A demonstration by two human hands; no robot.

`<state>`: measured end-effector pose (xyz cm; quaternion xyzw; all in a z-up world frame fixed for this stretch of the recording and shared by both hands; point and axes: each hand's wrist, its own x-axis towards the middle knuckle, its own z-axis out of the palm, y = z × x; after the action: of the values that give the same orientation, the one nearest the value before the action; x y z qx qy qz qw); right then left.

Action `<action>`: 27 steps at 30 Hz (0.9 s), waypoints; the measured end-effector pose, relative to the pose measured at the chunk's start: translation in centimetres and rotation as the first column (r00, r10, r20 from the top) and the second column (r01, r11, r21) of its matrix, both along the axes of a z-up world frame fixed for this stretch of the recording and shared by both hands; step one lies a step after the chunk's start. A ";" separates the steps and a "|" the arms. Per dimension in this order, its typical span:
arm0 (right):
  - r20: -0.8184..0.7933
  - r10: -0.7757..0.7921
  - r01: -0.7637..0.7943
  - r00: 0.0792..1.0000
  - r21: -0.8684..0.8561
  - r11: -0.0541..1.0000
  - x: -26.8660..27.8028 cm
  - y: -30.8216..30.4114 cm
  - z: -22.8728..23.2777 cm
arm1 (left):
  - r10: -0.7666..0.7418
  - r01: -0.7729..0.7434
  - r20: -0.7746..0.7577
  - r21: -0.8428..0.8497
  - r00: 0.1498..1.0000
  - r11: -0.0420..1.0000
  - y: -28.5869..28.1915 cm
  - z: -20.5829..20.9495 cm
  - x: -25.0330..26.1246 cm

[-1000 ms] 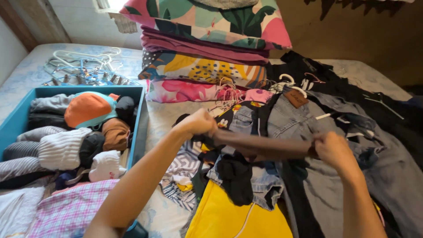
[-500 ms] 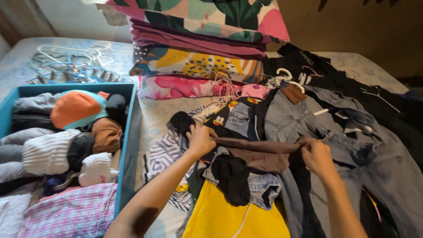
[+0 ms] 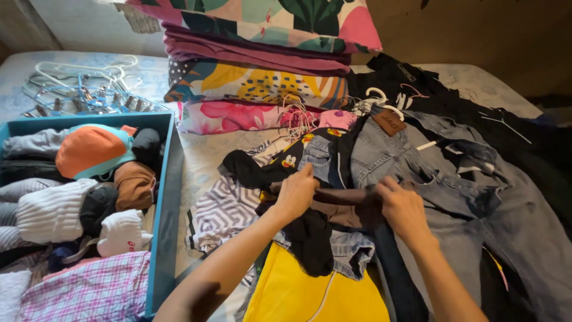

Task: Organizing and folding clothes and putting them into a storage bin.

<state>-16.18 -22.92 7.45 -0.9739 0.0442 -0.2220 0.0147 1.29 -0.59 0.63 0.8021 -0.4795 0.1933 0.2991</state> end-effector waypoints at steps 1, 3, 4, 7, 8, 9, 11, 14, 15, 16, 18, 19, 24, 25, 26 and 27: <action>0.005 0.002 -0.002 1.000 0.002 1.000 0.0 -0.3 0.2 | 0.002 -0.002 0.005 0.002 1.000 1.000 0.5 2.0 0.0; 0.169 0.057 -0.066 0.984 0.051 0.997 -0.2 -0.6 0.3 | -0.054 0.048 -0.211 -0.032 0.976 0.998 1.7 5.7 -0.3; 0.167 0.061 -0.070 0.984 0.051 0.996 -0.4 0.4 2.6 | -0.050 0.045 -0.214 -0.031 0.976 0.999 1.9 6.6 0.2; 0.134 0.174 -0.209 0.976 0.320 0.924 -1.4 3.1 8.5 | -0.140 0.166 -0.347 0.046 0.927 0.985 2.6 9.9 1.0; 0.142 0.245 -0.279 0.959 0.329 0.902 -1.7 3.9 9.8 | -0.217 0.263 -0.534 0.011 0.817 0.965 3.2 11.4 0.9; 0.150 0.315 -0.348 0.937 0.339 0.874 -2.0 4.6 11.1 | -0.279 0.348 -0.693 -0.044 0.664 0.936 3.7 12.9 0.9; 0.201 0.390 -0.438 0.899 0.399 0.805 -2.3 4.6 11.2 | -0.332 0.388 -0.583 -0.032 0.742 0.921 4.3 14.1 0.7; 0.207 0.405 -0.447 0.891 0.560 0.697 -2.9 4.1 10.5 | -0.424 0.453 -0.440 -0.043 0.792 0.891 5.0 16.0 -0.2; 0.150 0.356 -0.363 0.922 0.656 0.661 -3.2 3.9 10.1 | -0.465 0.482 -0.416 -0.071 0.781 0.873 5.2 16.6 -0.7; 0.152 0.357 -0.364 0.922 0.656 0.661 -3.3 4.5 10.5 | -0.465 0.482 -0.415 -0.071 0.782 0.873 5.5 17.6 -1.3; 0.266 0.412 -0.463 0.872 0.720 0.516 -3.7 5.7 11.2 | -0.450 0.456 -0.491 -0.117 0.746 0.882 6.2 19.5 -2.5; 0.268 0.410 -0.464 0.872 0.720 0.516 -3.7 5.8 11.1 | -0.450 0.457 -0.491 -0.116 0.746 0.882 6.3 19.5 -2.7; 0.470 0.542 -0.638 0.697 0.751 0.170 -3.6 6.2 9.8 | -0.728 0.664 -0.547 -0.367 0.412 0.651 5.4 18.5 -3.3; 0.471 0.544 -0.640 0.695 0.749 0.169 -3.6 6.4 9.4 | -0.728 0.663 -0.546 -0.366 0.415 0.653 5.0 17.3 -3.3; 0.502 0.516 -0.628 0.694 0.773 0.093 -3.5 6.7 9.1 | -0.626 0.564 -0.629 -0.337 0.460 0.754 4.6 16.2 -3.4; 0.530 0.486 -0.614 0.694 0.789 0.015 -3.4 6.9 8.7 | -0.513 0.458 -0.705 -0.293 0.489 0.840 4.2 15.0 -3.4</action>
<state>-19.62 -16.03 16.14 -0.6883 -0.2165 -0.1791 0.6688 -2.07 3.65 15.68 0.6281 -0.5072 -0.2383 0.5398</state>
